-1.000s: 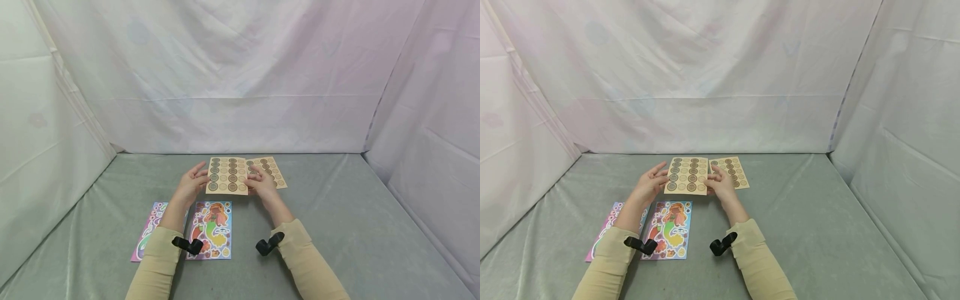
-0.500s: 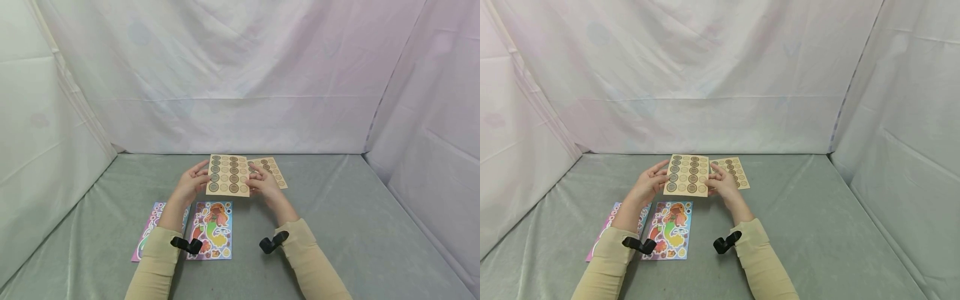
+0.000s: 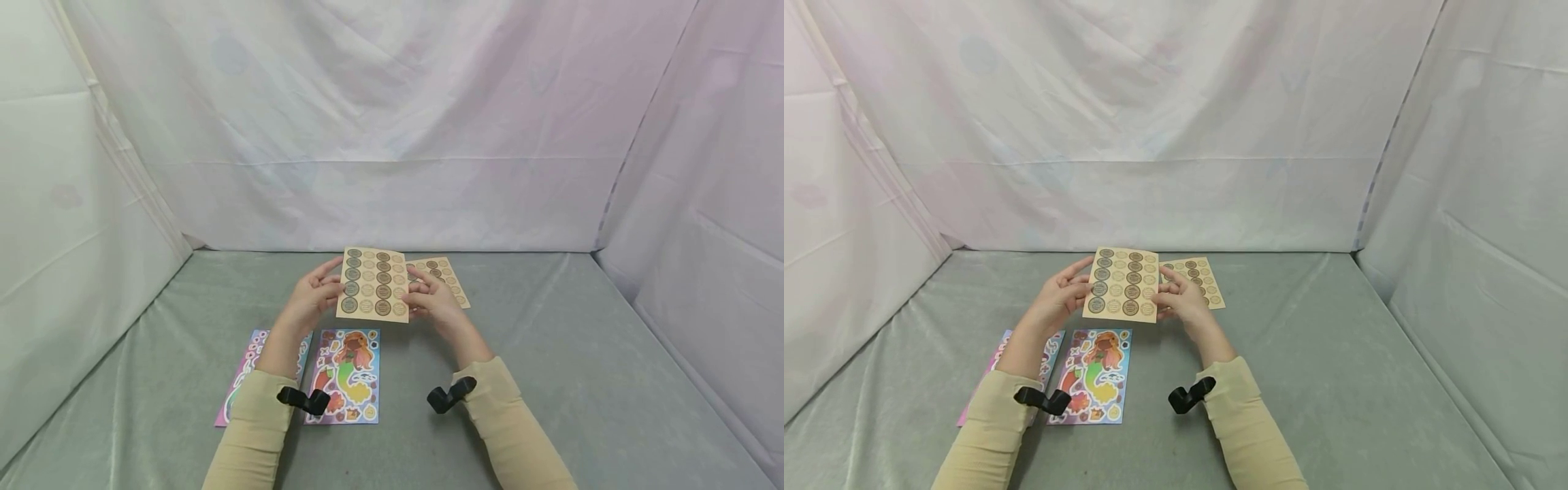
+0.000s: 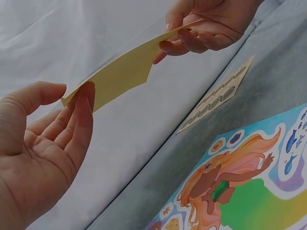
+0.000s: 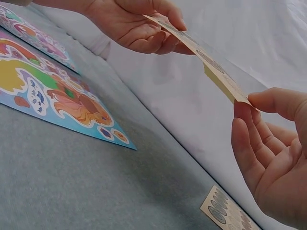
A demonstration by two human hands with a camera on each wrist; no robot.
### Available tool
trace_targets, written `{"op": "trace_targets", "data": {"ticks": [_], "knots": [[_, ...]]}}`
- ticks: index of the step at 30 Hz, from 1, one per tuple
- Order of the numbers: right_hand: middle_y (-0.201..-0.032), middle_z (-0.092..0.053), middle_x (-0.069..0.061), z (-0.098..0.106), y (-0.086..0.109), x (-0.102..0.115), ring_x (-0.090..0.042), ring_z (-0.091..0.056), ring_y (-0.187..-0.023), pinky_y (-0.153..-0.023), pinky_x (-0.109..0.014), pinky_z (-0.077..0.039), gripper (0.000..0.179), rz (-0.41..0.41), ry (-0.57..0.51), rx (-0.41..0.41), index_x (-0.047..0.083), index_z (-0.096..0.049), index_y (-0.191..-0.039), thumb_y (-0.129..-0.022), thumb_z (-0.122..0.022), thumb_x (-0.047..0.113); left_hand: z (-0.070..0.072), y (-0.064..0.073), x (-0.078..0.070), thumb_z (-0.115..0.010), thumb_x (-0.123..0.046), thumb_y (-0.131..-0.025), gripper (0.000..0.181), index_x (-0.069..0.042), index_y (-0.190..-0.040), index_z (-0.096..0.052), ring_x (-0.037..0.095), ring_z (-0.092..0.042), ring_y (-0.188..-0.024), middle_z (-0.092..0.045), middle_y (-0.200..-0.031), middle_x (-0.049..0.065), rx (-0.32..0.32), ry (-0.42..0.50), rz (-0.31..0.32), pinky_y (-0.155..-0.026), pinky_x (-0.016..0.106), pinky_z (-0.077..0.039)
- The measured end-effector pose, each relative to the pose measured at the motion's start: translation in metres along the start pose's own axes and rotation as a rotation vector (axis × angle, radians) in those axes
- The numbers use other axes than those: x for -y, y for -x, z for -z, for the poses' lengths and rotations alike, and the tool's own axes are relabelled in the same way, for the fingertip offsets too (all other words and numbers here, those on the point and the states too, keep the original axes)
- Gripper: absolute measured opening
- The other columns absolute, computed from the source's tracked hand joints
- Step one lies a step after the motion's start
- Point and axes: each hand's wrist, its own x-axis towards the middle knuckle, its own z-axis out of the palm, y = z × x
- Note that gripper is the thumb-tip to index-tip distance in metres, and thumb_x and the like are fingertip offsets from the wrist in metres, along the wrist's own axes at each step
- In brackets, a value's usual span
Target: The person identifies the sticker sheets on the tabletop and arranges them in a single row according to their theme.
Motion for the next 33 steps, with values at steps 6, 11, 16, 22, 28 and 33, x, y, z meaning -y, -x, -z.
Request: {"op": "trace_targets", "data": {"ticks": [6,11,16,22,28,33], "knots": [[-0.089,-0.064,-0.003,0.003,0.003,0.005,-0.012,-0.063,-0.066,-0.055,-0.026,-0.053,0.066,-0.01,0.016,0.0,0.009,-0.04,-0.145,-0.085,-0.063,-0.003,-0.001,0.002,-0.003,-0.055,0.001,-0.094,0.06,-0.009,-0.149,-0.033,0.016,-0.065,-0.076,-0.068,-0.093,0.004,0.005,-0.03,-0.011,-0.07,0.029,-0.054],[-0.091,-0.066,-0.005,0.005,0.005,0.008,-0.013,-0.062,-0.064,-0.055,-0.027,-0.052,0.063,0.007,0.039,0.006,0.01,-0.04,-0.146,-0.088,-0.062,0.0,-0.003,0.003,-0.006,-0.057,-0.002,-0.094,0.059,-0.012,-0.148,-0.036,0.015,-0.063,-0.072,-0.068,-0.088,0.003,0.007,-0.063,-0.009,-0.068,0.028,-0.053],[-0.093,-0.068,-0.007,0.006,0.007,0.01,-0.014,-0.061,-0.063,-0.054,-0.027,-0.052,0.062,0.021,0.047,0.001,0.01,-0.04,-0.145,-0.088,-0.062,0.001,-0.005,0.006,-0.009,-0.057,-0.001,-0.094,0.061,-0.011,-0.149,-0.033,0.015,-0.063,-0.072,-0.068,-0.086,0.003,0.023,-0.082,-0.017,-0.067,0.028,-0.053],[-0.091,-0.067,-0.006,0.005,0.008,0.013,-0.014,-0.061,-0.063,-0.053,-0.026,-0.05,0.062,0.014,0.012,-0.012,0.009,-0.041,-0.145,-0.088,-0.062,0.0,-0.007,0.007,-0.011,-0.056,0.002,-0.093,0.062,-0.01,-0.149,-0.032,0.015,-0.063,-0.07,-0.068,-0.085,0.003,0.036,-0.055,-0.026,-0.067,0.029,-0.053],[-0.09,-0.067,-0.007,0.005,0.009,0.014,-0.013,-0.059,-0.062,-0.052,-0.026,-0.05,0.062,0.016,0.019,-0.004,0.01,-0.041,-0.144,-0.087,-0.062,-0.001,-0.009,0.009,-0.014,-0.055,0.003,-0.093,0.063,-0.01,-0.15,-0.031,0.015,-0.063,-0.07,-0.068,-0.085,0.003,0.03,-0.039,-0.028,-0.066,0.028,-0.053],[-0.085,-0.065,-0.005,0.007,0.012,0.013,-0.013,-0.058,-0.061,-0.051,-0.026,-0.049,0.063,0.015,0.015,0.008,0.009,-0.04,-0.145,-0.087,-0.061,-0.002,-0.012,0.01,-0.015,-0.056,0.003,-0.093,0.062,-0.012,-0.149,-0.033,0.016,-0.063,-0.07,-0.069,-0.087,0.004,0.036,-0.041,-0.018,-0.067,0.029,-0.054]]}}
